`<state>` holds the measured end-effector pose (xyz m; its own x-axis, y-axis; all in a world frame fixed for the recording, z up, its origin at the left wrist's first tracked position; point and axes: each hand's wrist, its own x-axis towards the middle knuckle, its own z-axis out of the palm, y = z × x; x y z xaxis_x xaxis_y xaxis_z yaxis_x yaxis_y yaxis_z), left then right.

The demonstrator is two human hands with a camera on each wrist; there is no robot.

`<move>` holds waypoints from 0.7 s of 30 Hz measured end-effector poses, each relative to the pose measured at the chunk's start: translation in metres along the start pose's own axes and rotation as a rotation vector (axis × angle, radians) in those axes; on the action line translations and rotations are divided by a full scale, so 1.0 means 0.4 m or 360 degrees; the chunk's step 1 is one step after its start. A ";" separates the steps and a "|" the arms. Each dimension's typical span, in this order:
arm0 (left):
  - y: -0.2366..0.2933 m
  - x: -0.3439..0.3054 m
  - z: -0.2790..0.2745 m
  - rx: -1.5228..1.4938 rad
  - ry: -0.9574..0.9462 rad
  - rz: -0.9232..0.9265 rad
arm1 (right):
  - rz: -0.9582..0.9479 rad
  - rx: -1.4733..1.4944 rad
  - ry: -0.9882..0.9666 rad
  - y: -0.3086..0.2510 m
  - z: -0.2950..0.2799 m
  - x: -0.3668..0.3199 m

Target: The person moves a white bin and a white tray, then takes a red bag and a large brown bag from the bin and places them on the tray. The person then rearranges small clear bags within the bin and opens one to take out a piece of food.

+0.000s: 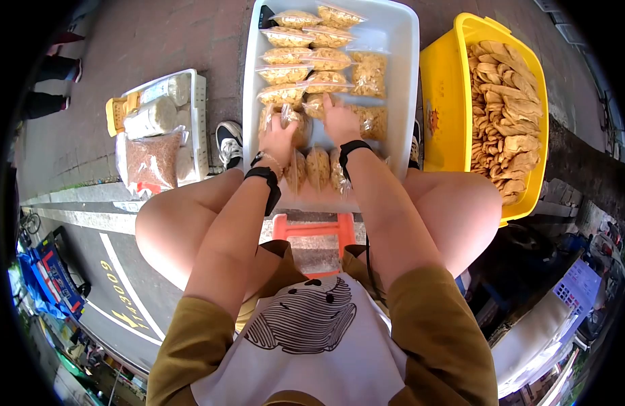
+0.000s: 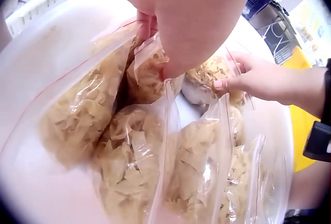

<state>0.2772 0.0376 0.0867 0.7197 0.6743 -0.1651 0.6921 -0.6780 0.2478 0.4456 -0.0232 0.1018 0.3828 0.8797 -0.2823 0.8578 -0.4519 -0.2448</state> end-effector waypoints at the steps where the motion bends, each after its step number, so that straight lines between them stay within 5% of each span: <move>1: 0.000 -0.005 0.004 -0.0107 0.0011 0.0010 | 0.0091 0.0170 -0.0084 -0.011 0.001 0.005; 5: 0.007 -0.010 0.004 -0.0311 0.0074 -0.0064 | 0.0530 0.0898 -0.0448 -0.024 0.045 0.018; 7: 0.010 0.005 0.008 -0.0423 -0.0038 -0.0261 | 0.0515 0.0845 -0.0385 -0.032 0.081 0.008; 8: 0.021 0.001 0.013 -0.0300 0.0225 -0.0214 | 0.0403 0.0898 -0.0461 -0.023 0.142 0.014; 11: 0.069 0.001 -0.049 -0.0306 0.0267 0.0197 | 0.0317 0.1080 -0.0496 0.024 0.197 0.008; 13: 0.072 0.006 -0.019 -0.0455 0.0107 0.0340 | 0.0476 0.1726 -0.1176 0.025 -0.002 -0.046; 15: 0.089 0.017 -0.005 -0.0184 -0.0092 0.0319 | 0.0602 0.1803 -0.1212 0.115 0.067 -0.028; 17: 0.103 0.014 -0.021 -0.0056 -0.0183 0.0291 | 0.0418 0.1204 -0.0940 0.207 0.226 0.034; 18: 0.105 0.012 -0.017 -0.0032 -0.0191 0.0264 | 0.0086 0.0734 -0.0414 0.186 0.172 -0.007; 19: 0.107 0.010 -0.014 -0.0008 -0.0201 0.0236 | 0.0082 0.0734 -0.0422 0.169 0.148 -0.023; 21: 0.109 0.004 0.002 0.0005 -0.0158 0.0228 | -0.0126 -0.0028 -0.0313 0.136 0.135 -0.032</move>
<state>0.3085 0.0089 0.0963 0.8128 0.5387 -0.2216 0.5821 -0.7661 0.2724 0.4687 -0.0671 0.0419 0.2411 0.8657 -0.4386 0.8891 -0.3782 -0.2578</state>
